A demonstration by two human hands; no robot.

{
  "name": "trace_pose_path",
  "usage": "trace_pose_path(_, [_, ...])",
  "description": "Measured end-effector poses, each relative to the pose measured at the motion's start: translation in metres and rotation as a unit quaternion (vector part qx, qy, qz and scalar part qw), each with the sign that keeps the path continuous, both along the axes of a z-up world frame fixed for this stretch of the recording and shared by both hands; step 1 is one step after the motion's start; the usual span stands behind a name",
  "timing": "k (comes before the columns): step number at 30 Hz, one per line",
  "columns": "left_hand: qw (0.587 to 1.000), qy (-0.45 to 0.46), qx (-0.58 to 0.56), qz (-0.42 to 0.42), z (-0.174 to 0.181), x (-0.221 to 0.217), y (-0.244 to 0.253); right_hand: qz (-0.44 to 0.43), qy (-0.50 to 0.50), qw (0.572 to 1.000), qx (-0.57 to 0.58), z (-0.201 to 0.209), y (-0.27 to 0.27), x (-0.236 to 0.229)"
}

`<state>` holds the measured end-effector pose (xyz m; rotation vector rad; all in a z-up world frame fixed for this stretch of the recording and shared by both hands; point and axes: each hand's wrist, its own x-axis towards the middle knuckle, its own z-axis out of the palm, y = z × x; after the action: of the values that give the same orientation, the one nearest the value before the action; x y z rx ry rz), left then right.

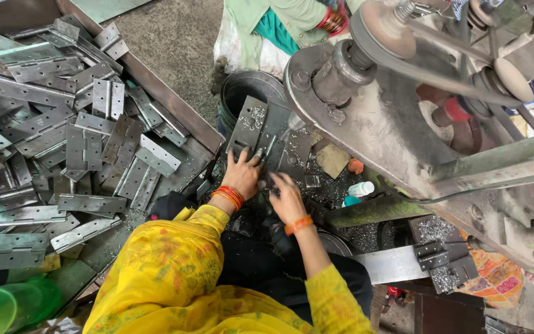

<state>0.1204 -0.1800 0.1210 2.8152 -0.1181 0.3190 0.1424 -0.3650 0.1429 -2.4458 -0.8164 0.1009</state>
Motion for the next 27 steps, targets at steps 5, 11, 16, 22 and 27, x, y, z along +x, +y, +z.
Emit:
trace_pose_path(5, [0.999, 0.019, 0.037, 0.009, -0.011, 0.014, -0.001, 0.019, -0.038, 0.99, -0.132, -0.004, -0.036, -0.065])
trace_pose_path(11, [0.999, -0.013, 0.041, 0.015, -0.008, 0.016, 0.0, -0.099, 0.096, 0.964, -0.227, -0.065, -0.031, -0.131])
trace_pose_path(16, [0.999, -0.01, 0.02, 0.027, -0.013, 0.008, -0.009, -0.055, 0.093, 0.981, -0.158, -0.056, -0.042, -0.119])
trace_pose_path(22, [0.995, -0.071, 0.008, 0.07, -0.024, 0.038, -0.014, -0.053, 0.071, 0.981, -0.17, -0.028, -0.045, -0.091])
trace_pose_path(27, [0.993, -0.074, 0.043, 0.076, -0.028, 0.047, -0.013, -0.085, 0.069, 0.983, -0.151, -0.064, -0.036, -0.123])
